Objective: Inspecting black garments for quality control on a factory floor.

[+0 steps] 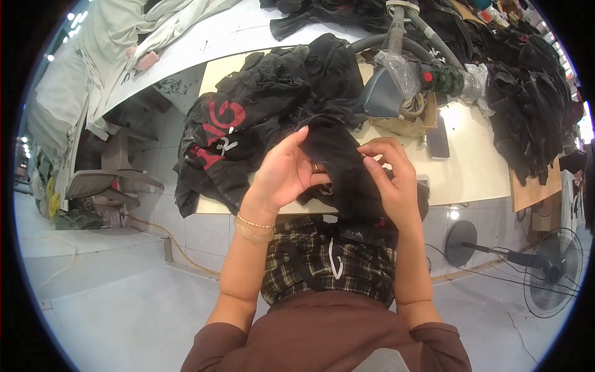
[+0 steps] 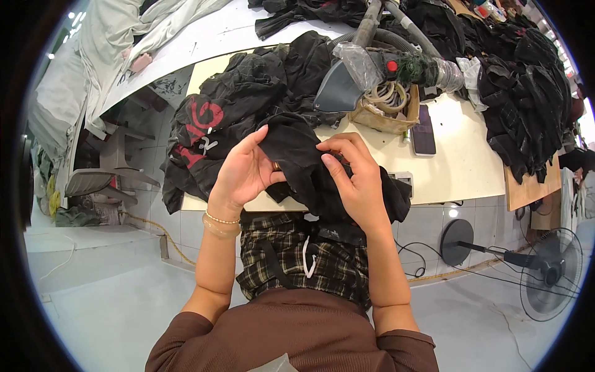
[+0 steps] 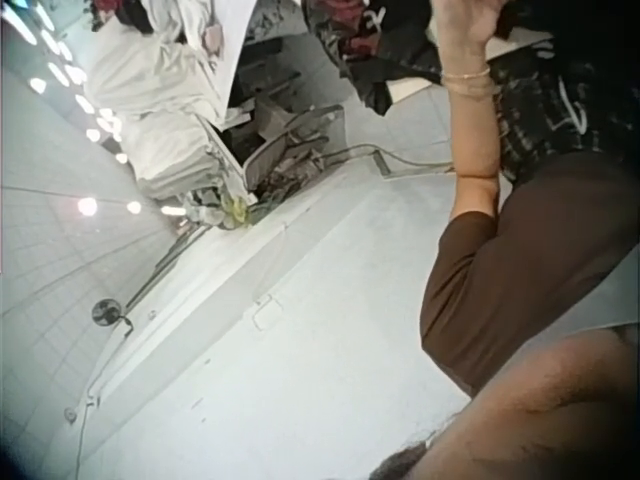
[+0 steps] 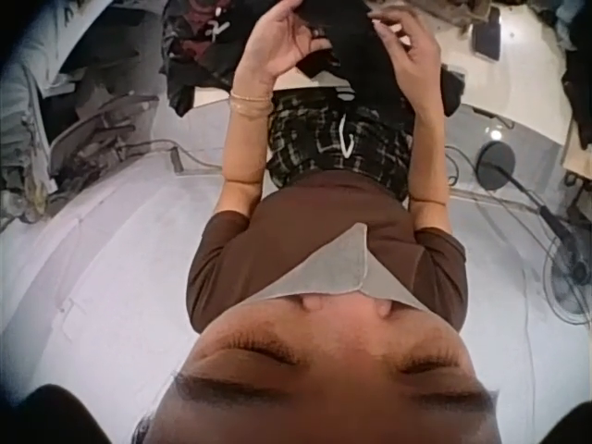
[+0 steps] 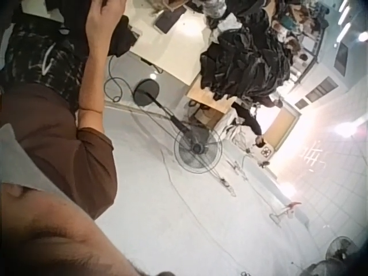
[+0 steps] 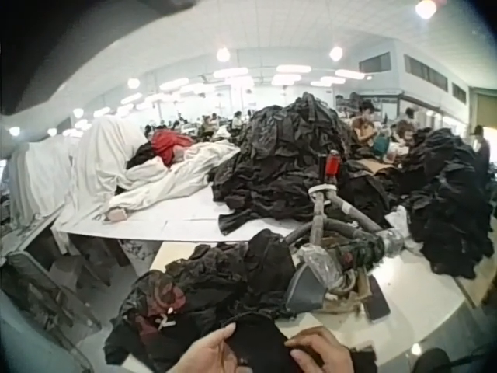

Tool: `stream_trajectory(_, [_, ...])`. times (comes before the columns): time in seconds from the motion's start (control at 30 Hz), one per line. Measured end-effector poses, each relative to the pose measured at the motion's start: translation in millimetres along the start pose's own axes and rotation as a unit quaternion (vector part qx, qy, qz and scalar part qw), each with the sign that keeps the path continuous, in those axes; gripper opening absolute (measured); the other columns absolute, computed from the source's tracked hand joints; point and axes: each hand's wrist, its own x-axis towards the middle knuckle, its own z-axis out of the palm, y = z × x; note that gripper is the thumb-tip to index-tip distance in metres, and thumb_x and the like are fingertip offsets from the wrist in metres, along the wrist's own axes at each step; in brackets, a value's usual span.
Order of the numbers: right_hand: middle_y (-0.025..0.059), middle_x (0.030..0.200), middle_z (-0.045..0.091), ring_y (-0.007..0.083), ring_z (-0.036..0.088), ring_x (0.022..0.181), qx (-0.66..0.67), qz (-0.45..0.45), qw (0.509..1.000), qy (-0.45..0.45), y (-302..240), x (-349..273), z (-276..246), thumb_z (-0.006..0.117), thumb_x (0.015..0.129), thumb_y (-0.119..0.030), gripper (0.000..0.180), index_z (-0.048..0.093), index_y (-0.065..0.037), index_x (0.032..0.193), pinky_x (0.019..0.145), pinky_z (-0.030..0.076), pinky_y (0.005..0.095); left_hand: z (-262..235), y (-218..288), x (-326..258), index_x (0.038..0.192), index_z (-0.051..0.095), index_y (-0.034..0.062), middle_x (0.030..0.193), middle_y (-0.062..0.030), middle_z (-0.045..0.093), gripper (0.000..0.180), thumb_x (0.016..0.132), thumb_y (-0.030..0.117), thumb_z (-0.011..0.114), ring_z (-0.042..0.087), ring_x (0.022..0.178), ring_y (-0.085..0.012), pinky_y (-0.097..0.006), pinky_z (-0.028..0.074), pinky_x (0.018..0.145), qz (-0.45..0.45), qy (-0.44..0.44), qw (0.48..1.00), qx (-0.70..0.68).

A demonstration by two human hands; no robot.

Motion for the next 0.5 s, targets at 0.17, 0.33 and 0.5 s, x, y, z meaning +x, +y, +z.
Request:
stream_trajectory(0.17, [0.0070,0.110,0.062,0.0218,0.061,0.098,-0.023,-0.032,0.999,-0.002,1.6,-5.5,6.6,0.070,0.087,-0.005,0.022,0.069,-0.005,0.108,0.084,0.049,0.0309,-4.3,4.5,-2.7,0.126,0.056,-0.0010,0.119,-0.0165,0.067,0.046,0.109,0.035,0.034,0.067,0.107,-0.0292,-0.046,0.057,0.089,-0.007,-0.031,0.999,-0.022])
stream_trajectory(0.33, [0.0078,0.108,0.065,0.0261,0.059,0.106,-0.065,-0.088,0.994,-0.004,8.5,0.7,15.2,0.073,0.074,0.003,0.027,0.070,-0.004,0.099,0.088,0.048,0.0330,1.8,-4.8,1.9,0.130,0.054,-0.0015,0.124,-0.0157,0.066,0.042,0.108,0.032,0.040,0.069,0.107,-0.0279,-0.042,0.061,0.085,-0.011,0.032,0.999,0.025])
stream_trajectory(0.5, [0.0077,0.093,0.067,0.0178,0.063,0.093,0.031,0.000,0.999,0.044,17.2,6.3,17.2,0.068,0.077,0.010,0.017,0.069,0.002,0.093,0.084,0.048,0.0291,18.9,-21.5,4.4,0.122,0.053,0.0003,0.117,-0.0090,0.059,0.043,0.091,0.020,0.075,0.062,0.102,-0.0189,-0.027,0.053,0.082,0.265,0.262,0.824,0.427])
